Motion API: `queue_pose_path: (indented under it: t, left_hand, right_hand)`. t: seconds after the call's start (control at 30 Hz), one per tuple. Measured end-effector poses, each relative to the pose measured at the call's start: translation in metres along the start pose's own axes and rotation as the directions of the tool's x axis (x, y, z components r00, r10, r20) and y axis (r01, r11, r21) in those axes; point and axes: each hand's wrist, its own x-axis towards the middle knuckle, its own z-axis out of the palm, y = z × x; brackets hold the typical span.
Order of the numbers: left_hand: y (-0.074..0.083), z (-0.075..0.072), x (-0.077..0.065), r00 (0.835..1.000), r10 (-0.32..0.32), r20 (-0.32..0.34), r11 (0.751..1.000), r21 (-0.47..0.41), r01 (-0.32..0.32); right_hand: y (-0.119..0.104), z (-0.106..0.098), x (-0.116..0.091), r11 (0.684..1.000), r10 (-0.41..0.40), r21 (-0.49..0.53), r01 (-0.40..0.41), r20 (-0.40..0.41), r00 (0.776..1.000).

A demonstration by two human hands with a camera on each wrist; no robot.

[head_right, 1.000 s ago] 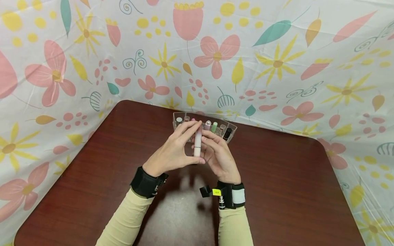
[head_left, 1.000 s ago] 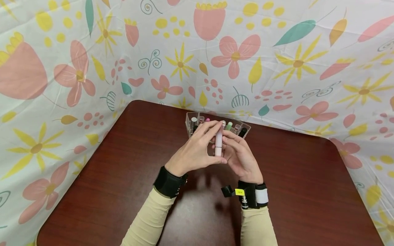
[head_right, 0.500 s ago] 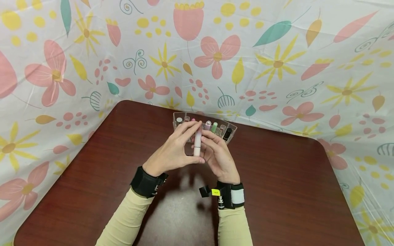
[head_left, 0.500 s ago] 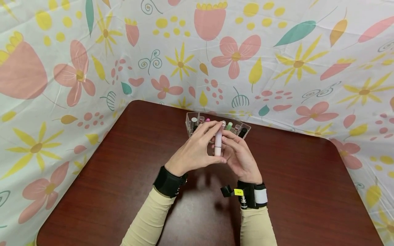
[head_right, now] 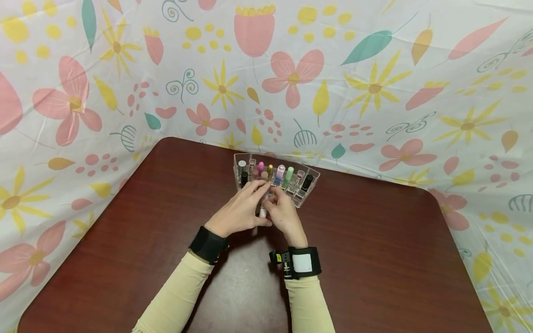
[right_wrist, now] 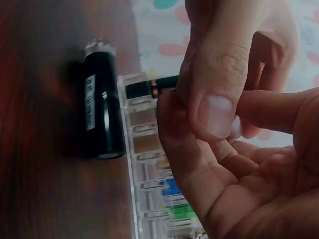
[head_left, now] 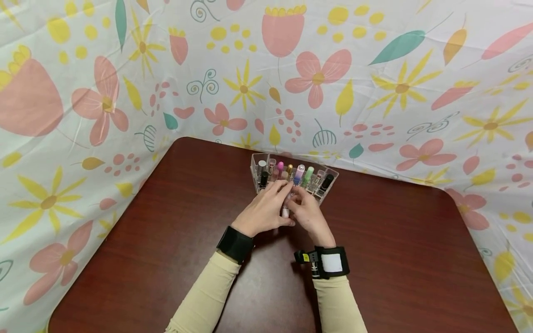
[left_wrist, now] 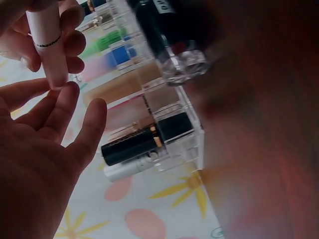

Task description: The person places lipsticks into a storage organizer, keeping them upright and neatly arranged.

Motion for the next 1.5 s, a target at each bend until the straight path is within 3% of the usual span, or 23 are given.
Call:
queue_pose_path:
  t: [0.2, 0.33, 0.4, 0.53, 0.67, 0.77, 0.87, 1.03, 1.1, 1.23, 1.5]
  left_hand:
    - [-0.004, 0.003, 0.0, 1.0, -0.021, 0.003, 0.999, -0.03, 0.021]
    - [-0.005, 0.001, -0.003, 0.997, -0.068, 0.049, 0.997, -0.022, 0.069]
    - [-0.004, 0.0, -0.005, 0.992, -0.096, 0.086, 0.995, 0.002, 0.097]
    - [-0.004, 0.0, -0.008, 0.98, -0.13, 0.153, 0.991, 0.037, 0.126]
    - [-0.006, 0.002, -0.011, 0.966, -0.163, 0.202, 0.987, 0.035, 0.159]
    - [-0.006, 0.003, -0.013, 0.946, -0.202, 0.252, 0.979, 0.051, 0.196]
    - [-0.005, 0.005, -0.015, 0.924, -0.239, 0.298, 0.971, 0.081, 0.225]
    - [-0.009, 0.004, -0.018, 0.904, -0.282, 0.322, 0.959, 0.122, 0.255]
    - [-0.01, 0.005, -0.018, 0.909, -0.284, 0.306, 0.958, 0.13, 0.256]
    - [-0.01, 0.005, -0.018, 0.931, -0.276, 0.239, 0.958, 0.144, 0.247]
    - [-0.009, 0.006, -0.016, 0.941, -0.276, 0.196, 0.958, 0.134, 0.253]
  right_hand:
    - [0.007, 0.0, 0.007, 1.0, -0.009, 0.017, 0.009, -0.012, 1.0]
    - [0.012, -0.008, 0.012, 0.988, -0.12, -0.118, 0.104, -0.136, 0.983]
    - [0.014, -0.012, 0.016, 0.961, -0.218, -0.22, 0.167, -0.235, 0.947]
    - [0.013, -0.016, 0.025, 0.898, -0.4, -0.344, 0.276, -0.373, 0.837]
    - [0.011, -0.011, 0.04, 0.813, -0.555, -0.429, 0.394, -0.365, 0.747]
    - [0.011, -0.007, 0.049, 0.76, -0.619, -0.486, 0.431, -0.341, 0.708]
    - [0.014, -0.005, 0.056, 0.749, -0.624, -0.513, 0.42, -0.333, 0.707]
    - [0.017, -0.001, 0.065, 0.751, -0.594, -0.536, 0.385, -0.296, 0.748]
    - [0.02, 0.0, 0.066, 0.751, -0.585, -0.544, 0.374, -0.287, 0.759]
    - [0.023, 0.001, 0.066, 0.741, -0.594, -0.554, 0.379, -0.279, 0.754]
    - [0.025, 0.003, 0.064, 0.719, -0.608, -0.576, 0.39, -0.248, 0.755]
